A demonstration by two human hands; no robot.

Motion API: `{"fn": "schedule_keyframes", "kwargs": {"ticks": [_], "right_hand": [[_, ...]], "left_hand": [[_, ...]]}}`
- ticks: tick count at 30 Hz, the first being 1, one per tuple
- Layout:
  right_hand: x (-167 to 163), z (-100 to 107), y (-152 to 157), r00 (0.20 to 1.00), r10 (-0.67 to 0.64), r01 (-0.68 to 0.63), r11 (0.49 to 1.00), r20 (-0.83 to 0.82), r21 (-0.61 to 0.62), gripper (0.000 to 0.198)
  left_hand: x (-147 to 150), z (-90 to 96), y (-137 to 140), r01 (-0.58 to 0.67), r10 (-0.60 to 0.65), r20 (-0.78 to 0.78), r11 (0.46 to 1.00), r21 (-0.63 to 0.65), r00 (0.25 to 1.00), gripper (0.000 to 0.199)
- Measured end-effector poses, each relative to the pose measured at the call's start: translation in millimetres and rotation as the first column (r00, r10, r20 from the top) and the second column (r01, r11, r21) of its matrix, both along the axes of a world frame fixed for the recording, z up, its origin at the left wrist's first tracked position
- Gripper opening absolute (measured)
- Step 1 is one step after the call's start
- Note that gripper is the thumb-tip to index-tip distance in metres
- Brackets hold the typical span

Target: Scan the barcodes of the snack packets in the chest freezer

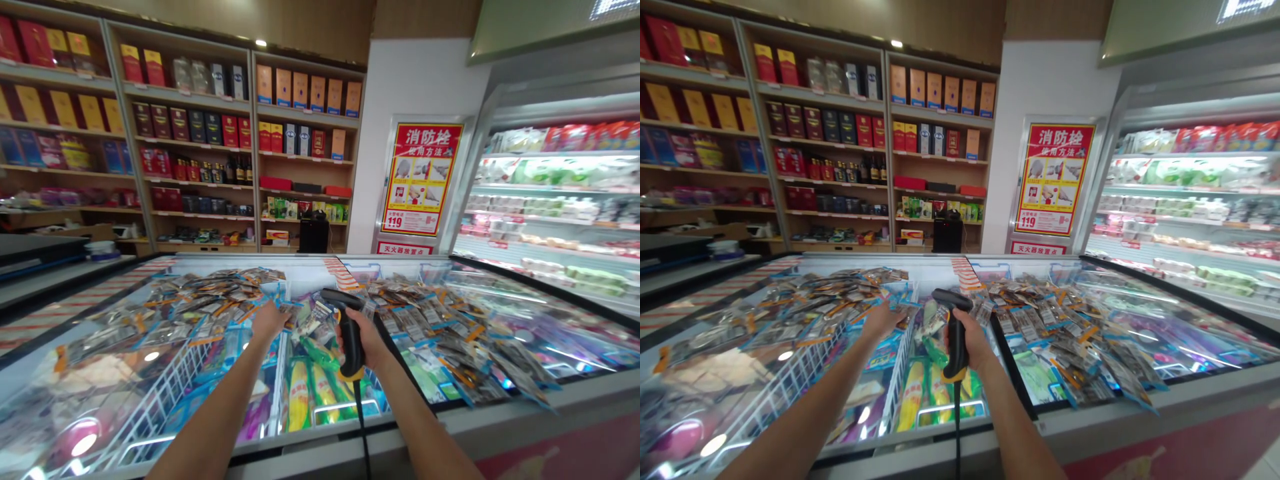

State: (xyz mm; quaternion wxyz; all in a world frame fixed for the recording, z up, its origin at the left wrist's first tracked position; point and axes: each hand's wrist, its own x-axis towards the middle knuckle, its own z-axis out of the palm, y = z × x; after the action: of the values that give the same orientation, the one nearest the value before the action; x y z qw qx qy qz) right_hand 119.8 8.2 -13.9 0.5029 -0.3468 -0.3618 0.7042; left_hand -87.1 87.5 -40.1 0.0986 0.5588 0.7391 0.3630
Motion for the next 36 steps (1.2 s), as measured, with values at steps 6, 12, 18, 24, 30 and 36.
{"fn": "schedule_keyframes", "kwargs": {"ticks": [6, 12, 18, 24, 30, 36], "right_hand": [[0, -1, -1, 0.997, 0.073, -0.074, 0.995, -0.01, -0.065, 0.028], [5, -1, -2, 0.989, 0.124, -0.129, 0.991, -0.085, -0.045, 0.028], [8, -2, -1, 0.988, 0.113, -0.119, 0.992, -0.109, -0.047, 0.028], [5, 1, -4, 0.985, 0.107, -0.109, 0.994, -0.135, -0.009, 0.027], [-8, 2, -3, 0.982, 0.108, -0.111, 0.994, -0.157, -0.005, 0.027], [-11, 1, -3, 0.985, 0.108, -0.108, 0.994, -0.137, 0.009, 0.028]], "left_hand": [[5, -7.7, 8, 0.013, -0.044, 0.235, 0.991, 0.13, 0.971, 0.043], [15, -3.0, 0, 0.028, -0.128, 0.388, 0.967, 0.253, 0.913, 0.048], [17, 0.7, -4, 0.041, -0.209, 0.491, 0.942, 0.332, 0.845, 0.044], [19, -0.1, -3, 0.141, -0.395, 0.637, 0.9, 0.412, 0.662, 0.036], [20, -1.2, 0, 0.137, -0.464, 0.722, 0.875, 0.465, 0.512, 0.045], [17, 0.5, -3, 0.129, -0.477, 0.748, 0.87, 0.475, 0.462, 0.039]]}}
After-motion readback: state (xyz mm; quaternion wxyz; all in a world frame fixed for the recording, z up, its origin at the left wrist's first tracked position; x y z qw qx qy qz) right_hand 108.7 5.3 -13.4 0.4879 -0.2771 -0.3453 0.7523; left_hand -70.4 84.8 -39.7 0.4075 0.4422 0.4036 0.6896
